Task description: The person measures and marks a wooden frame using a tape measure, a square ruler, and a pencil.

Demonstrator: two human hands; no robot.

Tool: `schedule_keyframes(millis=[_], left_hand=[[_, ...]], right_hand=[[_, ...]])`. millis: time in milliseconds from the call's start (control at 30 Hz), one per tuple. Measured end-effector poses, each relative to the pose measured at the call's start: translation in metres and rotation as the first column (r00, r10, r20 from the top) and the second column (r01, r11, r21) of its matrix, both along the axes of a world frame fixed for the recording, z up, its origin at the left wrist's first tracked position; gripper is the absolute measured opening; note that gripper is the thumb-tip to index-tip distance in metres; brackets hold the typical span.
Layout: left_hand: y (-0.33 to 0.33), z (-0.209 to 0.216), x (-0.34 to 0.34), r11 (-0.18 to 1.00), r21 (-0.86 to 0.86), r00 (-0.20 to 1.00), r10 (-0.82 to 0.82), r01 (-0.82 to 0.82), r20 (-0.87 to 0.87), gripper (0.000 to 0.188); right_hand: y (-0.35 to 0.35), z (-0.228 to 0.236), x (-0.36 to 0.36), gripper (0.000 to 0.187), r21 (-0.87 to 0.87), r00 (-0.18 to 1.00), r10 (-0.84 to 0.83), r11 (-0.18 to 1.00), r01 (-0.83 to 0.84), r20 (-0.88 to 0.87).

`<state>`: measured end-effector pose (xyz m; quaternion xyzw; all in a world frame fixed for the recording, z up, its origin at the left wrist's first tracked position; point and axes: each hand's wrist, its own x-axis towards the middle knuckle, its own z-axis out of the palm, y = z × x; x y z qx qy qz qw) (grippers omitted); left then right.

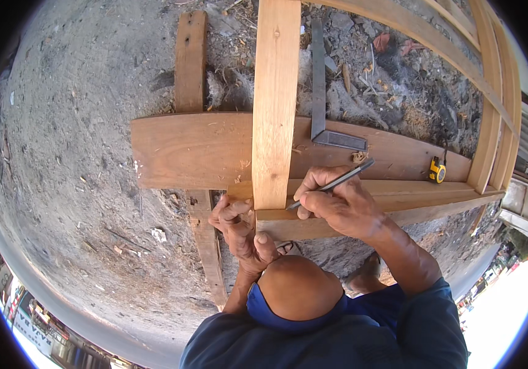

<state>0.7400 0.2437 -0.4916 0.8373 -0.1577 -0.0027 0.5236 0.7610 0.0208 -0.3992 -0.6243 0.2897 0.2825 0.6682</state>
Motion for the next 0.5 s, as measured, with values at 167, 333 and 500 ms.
schedule_keyframes(millis=[167, 333, 500], left_hand=[[-0.0027, -0.0001, -0.0005, 1.000, -0.005, 1.000, 0.002, -0.001, 0.011, 0.044], [-0.0006, -0.0001, -0.0015, 1.000, 0.023, 1.000, -0.010, 0.010, 0.002, 0.043], [-0.0035, 0.0032, -0.0004, 1.000, 0.012, 1.000, 0.000, 0.000, -0.006, 0.042]], right_hand=[[-0.0011, -0.0030, -0.0043, 0.013, 0.035, 0.999, -0.021, 0.999, 0.020, 0.027], [0.0015, -0.0046, -0.0038, 0.012, 0.062, 0.998, -0.037, 0.998, 0.033, 0.051], [-0.0035, 0.0020, -0.0027, 0.013, 0.093, 1.000, -0.020, 0.995, 0.019, 0.016]])
